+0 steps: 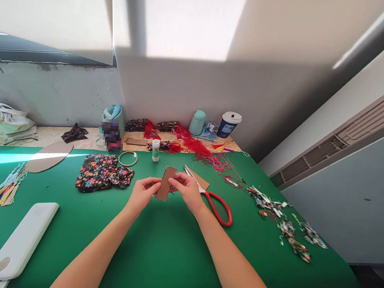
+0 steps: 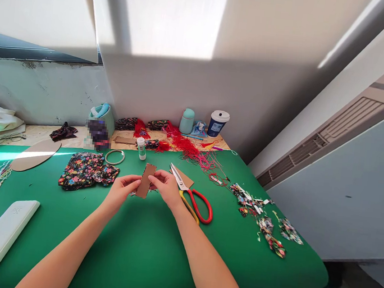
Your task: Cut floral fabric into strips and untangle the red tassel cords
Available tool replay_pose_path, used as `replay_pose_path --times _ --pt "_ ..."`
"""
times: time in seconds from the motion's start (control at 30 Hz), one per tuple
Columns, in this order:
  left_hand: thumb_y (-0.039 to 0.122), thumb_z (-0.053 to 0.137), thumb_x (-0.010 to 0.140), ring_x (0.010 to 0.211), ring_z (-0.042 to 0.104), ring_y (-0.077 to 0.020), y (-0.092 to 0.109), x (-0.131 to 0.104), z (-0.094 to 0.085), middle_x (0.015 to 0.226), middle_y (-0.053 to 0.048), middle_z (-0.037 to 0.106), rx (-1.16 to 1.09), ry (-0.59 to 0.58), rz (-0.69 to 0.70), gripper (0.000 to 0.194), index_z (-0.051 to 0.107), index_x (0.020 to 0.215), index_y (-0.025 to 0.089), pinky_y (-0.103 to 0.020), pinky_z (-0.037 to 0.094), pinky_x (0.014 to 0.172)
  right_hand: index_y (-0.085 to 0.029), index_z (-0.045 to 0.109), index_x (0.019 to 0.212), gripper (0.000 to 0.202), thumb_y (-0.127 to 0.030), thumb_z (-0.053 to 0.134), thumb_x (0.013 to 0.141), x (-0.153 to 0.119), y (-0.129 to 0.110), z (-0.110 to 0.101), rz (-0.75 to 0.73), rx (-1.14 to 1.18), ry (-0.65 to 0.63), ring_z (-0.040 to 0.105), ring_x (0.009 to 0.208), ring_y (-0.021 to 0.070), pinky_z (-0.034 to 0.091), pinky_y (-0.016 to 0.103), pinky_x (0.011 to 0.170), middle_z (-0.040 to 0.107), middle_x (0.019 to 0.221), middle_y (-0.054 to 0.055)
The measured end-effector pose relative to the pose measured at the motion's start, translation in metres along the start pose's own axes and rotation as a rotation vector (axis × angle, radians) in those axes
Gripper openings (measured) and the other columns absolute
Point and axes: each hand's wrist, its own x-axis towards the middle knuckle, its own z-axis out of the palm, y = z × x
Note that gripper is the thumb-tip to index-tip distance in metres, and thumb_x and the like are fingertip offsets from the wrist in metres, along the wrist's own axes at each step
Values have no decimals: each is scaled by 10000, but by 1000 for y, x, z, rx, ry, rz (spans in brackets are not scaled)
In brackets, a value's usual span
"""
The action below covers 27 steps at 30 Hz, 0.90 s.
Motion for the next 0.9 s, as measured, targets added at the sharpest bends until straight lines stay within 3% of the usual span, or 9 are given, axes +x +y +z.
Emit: replay_pose_path --times 0.13,0.4,0.57,0.63,0.77,0.83,0.9 --pt "481 712 654 677 643 -183 0 0 1 769 -88 719 -65 -18 -41 364 732 783 142 -281 506 612 -193 607 674 308 -434 779 590 -2 -1 1 6 10 -31 652 606 165 559 298 564 679 653 -9" --pt "414 773 609 678 645 -177 0 1 -3 739 -72 722 -20 5 -39 313 734 758 142 -255 495 589 -178 668 713 286 -403 792 588 -3 -1 2 15 30 -20 656 613 165 556 284 552 700 677 8" --pt "383 753 643 805 682 -233 -2 3 -9 911 -112 735 -51 -149 -81 388 722 940 134 -351 548 714 -177 679 754 341 -435 794 563 0 -4 0 4 47 57 677 688 195 573 312 589 715 733 14" --pt "355 702 705 793 685 -232 -5 5 -9 904 -113 734 89 -155 14 353 709 970 121 -359 554 707 -178 680 761 360 -446 798 551 1 -4 -1 4 51 80 682 708 201 578 322 616 720 750 16" --pt "255 572 815 766 656 -201 -11 6 -9 846 -91 712 432 -7 277 224 709 943 133 -337 527 700 -178 673 718 361 -428 829 508 3 -4 -4 47 47 100 686 649 203 582 327 632 713 667 18" --pt "204 526 846 791 629 -190 -13 7 -11 832 -78 686 597 72 427 214 710 948 164 -328 499 726 -169 684 728 368 -477 794 560 4 -5 -6 95 55 69 691 621 216 587 342 616 718 653 45" --pt "160 483 874 781 612 -181 -15 9 -15 801 -66 668 881 139 675 237 702 958 188 -313 481 716 -161 703 756 396 -539 721 640 4 -6 -8 145 89 39 703 639 225 594 351 632 735 704 78"
